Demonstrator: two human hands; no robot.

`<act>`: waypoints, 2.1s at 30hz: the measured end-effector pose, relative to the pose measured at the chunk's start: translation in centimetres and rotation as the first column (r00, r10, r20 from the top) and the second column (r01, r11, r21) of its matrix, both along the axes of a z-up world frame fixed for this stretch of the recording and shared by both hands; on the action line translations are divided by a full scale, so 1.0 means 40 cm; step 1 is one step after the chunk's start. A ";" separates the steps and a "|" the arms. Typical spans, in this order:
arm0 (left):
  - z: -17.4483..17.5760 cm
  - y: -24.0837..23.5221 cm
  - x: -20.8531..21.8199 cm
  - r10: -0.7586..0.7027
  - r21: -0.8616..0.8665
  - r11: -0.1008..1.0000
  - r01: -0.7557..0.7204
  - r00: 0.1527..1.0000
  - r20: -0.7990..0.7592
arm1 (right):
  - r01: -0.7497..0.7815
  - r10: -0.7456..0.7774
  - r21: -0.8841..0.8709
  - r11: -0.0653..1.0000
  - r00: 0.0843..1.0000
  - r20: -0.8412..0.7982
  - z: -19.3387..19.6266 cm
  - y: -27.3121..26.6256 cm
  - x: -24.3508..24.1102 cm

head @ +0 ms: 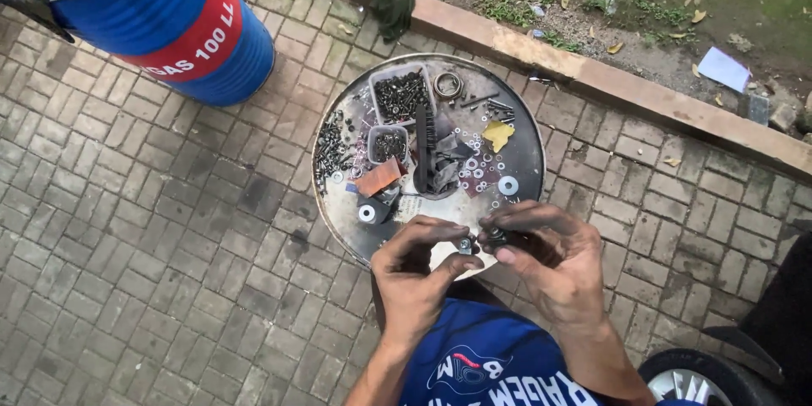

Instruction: The person scrubs a small mechanical part with a brush over a metal tray filled with various hardware items. They then place the part down and pick up a small metal ring to inspect it.

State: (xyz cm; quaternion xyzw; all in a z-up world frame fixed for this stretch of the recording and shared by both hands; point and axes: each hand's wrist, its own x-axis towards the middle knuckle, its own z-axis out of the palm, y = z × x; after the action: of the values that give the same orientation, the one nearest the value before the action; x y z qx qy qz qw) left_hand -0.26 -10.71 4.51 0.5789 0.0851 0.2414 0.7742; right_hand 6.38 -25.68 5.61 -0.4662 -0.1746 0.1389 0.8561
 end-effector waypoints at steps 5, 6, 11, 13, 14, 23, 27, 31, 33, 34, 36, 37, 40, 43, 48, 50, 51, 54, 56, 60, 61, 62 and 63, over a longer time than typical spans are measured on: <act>0.022 -0.018 -0.004 0.027 0.004 1.000 -0.027 1.000 0.000 | 0.036 -0.037 0.124 0.992 0.999 0.011 -0.016 -0.023 -0.012; 0.023 -0.020 -0.001 0.026 0.005 1.000 -0.026 1.000 0.003 | 0.036 -0.039 0.125 0.991 0.999 0.015 -0.014 -0.025 -0.011; 0.028 -0.029 -0.008 0.042 0.052 0.998 -0.041 0.999 -0.020 | 0.079 -0.076 0.044 0.996 0.996 -0.047 -0.008 -0.029 -0.026; 0.033 -0.030 -0.012 0.043 0.062 0.997 -0.042 0.999 -0.015 | 0.061 -0.056 0.048 0.997 0.993 -0.106 -0.009 -0.037 -0.028; 0.035 -0.030 -0.014 0.043 0.070 0.997 -0.042 0.999 -0.013 | 0.046 -0.037 0.050 0.998 0.985 -0.168 -0.009 -0.041 -0.029; 0.037 -0.042 -0.033 0.067 0.106 0.992 -0.069 0.997 0.023 | 0.000 -0.002 0.077 0.997 1.000 0.021 -0.019 -0.051 -0.032; 0.052 -0.044 -0.031 0.094 0.159 0.983 -0.096 0.995 0.023 | -0.040 0.037 0.063 0.997 0.998 0.055 0.005 -0.050 -0.035; 0.062 -0.037 -0.026 0.117 0.229 0.966 -0.122 0.992 0.035 | -0.036 0.043 -0.081 0.996 0.996 0.080 0.010 -0.051 -0.030; 0.067 -0.027 -0.027 0.120 0.259 0.957 -0.128 0.992 0.046 | -0.055 0.057 -0.043 0.998 0.997 0.047 -0.001 -0.043 -0.027; 0.070 -0.020 -0.026 0.100 0.284 0.952 -0.114 0.993 0.065 | -0.083 0.084 0.051 0.995 0.996 -0.012 -0.009 -0.039 -0.023; 0.070 -0.014 -0.027 0.090 0.305 0.946 -0.110 0.993 0.079 | -0.114 0.125 0.143 0.983 0.989 -0.073 -0.021 -0.036 -0.021; 0.072 -0.011 -0.029 0.085 0.310 0.945 -0.104 0.993 0.077 | -0.078 0.082 0.094 0.992 0.996 -0.040 -0.023 -0.035 -0.024; 0.068 -0.002 -0.033 0.093 0.331 0.937 -0.112 0.993 0.073 | -0.004 0.004 -0.046 0.999 1.000 0.017 -0.003 -0.026 -0.031; 0.067 0.002 -0.032 0.092 0.350 0.929 -0.120 0.991 0.097 | 0.016 -0.001 -0.166 0.986 0.996 0.090 0.018 -0.029 -0.028; 0.084 0.010 -0.027 0.042 0.400 0.912 -0.095 0.989 0.140 | 0.037 0.019 -0.306 0.951 0.984 0.176 0.048 -0.028 -0.030; 0.095 0.016 -0.025 -0.026 0.422 0.905 -0.050 0.985 0.173 | 0.022 0.023 -0.310 0.950 0.990 0.140 0.053 -0.033 -0.031; 0.094 0.016 -0.023 -0.032 0.420 0.906 -0.044 0.984 0.172 | 0.028 0.017 -0.312 0.950 0.990 0.140 0.046 -0.037 -0.032; 0.095 0.020 -0.017 -0.085 0.427 0.904 -0.022 0.970 0.228 | 0.006 0.014 -0.243 0.970 0.997 0.081 0.038 -0.044 -0.029; 0.104 0.024 -0.023 -0.107 0.439 0.899 -0.006 0.967 0.233 | -0.048 0.062 -0.185 0.981 0.996 0.068 0.050 -0.045 -0.032; 0.091 0.032 -0.032 -0.112 0.465 0.885 -0.020 0.961 0.253 | -0.062 0.072 -0.154 0.986 0.996 0.060 0.058 -0.035 -0.034; 0.093 0.033 -0.036 -0.110 0.476 0.879 -0.017 0.965 0.239 | -0.058 0.070 -0.166 0.984 0.996 0.064 0.058 -0.034 -0.037; 0.094 0.035 -0.039 -0.108 0.486 0.874 -0.015 0.968 0.225 | -0.054 0.067 -0.178 0.983 0.995 0.068 0.058 -0.033 -0.039; 0.097 0.035 -0.041 -0.106 0.485 0.874 -0.015 0.969 0.222 | -0.056 0.069 -0.179 0.982 0.996 0.065 0.061 -0.031 -0.041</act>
State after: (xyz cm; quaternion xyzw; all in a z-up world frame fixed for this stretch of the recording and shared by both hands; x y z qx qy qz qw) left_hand -1.91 -9.29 8.37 0.7218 -0.0865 0.3053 0.6151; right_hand 4.73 -26.94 8.07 -0.5393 -0.2063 0.1640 0.7998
